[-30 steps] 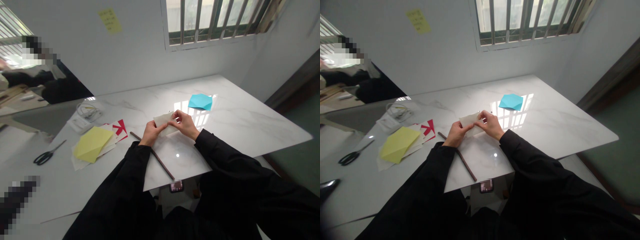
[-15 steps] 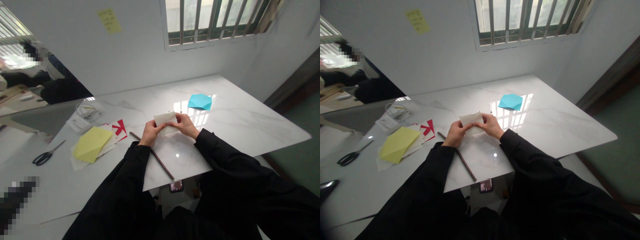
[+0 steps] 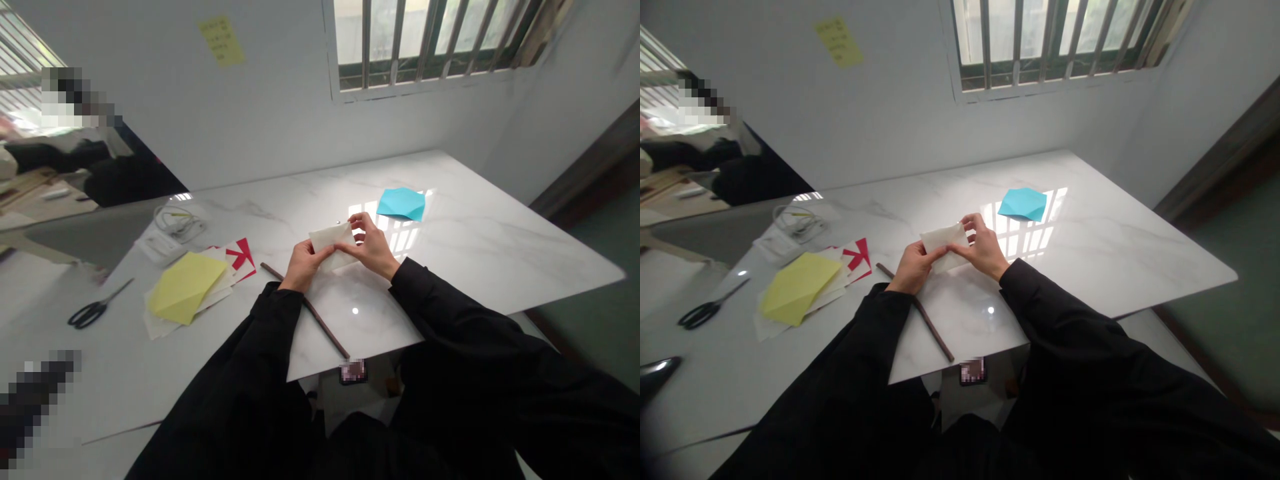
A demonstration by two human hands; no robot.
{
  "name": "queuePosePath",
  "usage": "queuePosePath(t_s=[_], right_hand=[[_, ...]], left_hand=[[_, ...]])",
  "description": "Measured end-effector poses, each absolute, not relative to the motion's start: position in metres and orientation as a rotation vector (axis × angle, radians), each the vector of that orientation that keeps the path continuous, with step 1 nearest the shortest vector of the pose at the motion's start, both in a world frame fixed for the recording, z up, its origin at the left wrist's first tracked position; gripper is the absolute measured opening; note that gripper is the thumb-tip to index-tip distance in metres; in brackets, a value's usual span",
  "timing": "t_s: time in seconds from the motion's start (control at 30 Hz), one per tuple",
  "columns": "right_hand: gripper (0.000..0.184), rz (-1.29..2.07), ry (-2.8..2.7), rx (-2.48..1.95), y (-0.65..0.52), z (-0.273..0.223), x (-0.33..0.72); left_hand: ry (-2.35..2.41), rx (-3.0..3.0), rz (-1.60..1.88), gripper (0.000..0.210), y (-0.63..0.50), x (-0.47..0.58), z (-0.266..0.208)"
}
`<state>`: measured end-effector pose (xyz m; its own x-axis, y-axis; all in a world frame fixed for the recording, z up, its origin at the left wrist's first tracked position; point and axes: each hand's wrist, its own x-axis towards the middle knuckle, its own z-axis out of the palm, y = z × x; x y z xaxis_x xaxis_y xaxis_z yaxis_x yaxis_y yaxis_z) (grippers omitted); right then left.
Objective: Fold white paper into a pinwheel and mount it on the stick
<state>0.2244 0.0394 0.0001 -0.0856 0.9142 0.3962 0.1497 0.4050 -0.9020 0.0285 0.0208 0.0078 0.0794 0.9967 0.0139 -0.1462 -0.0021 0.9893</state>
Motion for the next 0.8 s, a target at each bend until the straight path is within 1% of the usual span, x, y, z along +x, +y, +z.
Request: queuePosePath(t_s=[0.1,0.3,0.43,0.5,0.67,0.8], right_hand=[[0.058,0.751,-1.552,-0.972,0.038,0.001,0.224],[0.018,0.563,-1.715,-0.916,0.031,0.008,0.226],[0.009,0.546,-1.751,-0.923,0.031,0.006,0.227],[0.008,0.583,-1.766,-0.926,0.034,0.003,0.228],[0.015,0.793,-1.737,-0.888,0.044,-0.003,0.233],[0.018,0.877,-1.780,-0.830,0.052,-0.007,0.237]], left_hand=[[1.029,1.128,1.240,0.066,0.021,0.030,0.007],[1.053,1.128,1.249,0.062,0.021,0.031,0.005],[1.058,1.126,1.249,0.061,0.021,0.031,0.005],[1.069,1.130,1.259,0.061,0.021,0.031,0.005],[1.128,1.116,1.283,0.061,0.022,0.030,0.005],[1.135,1.110,1.288,0.060,0.022,0.030,0.006]])
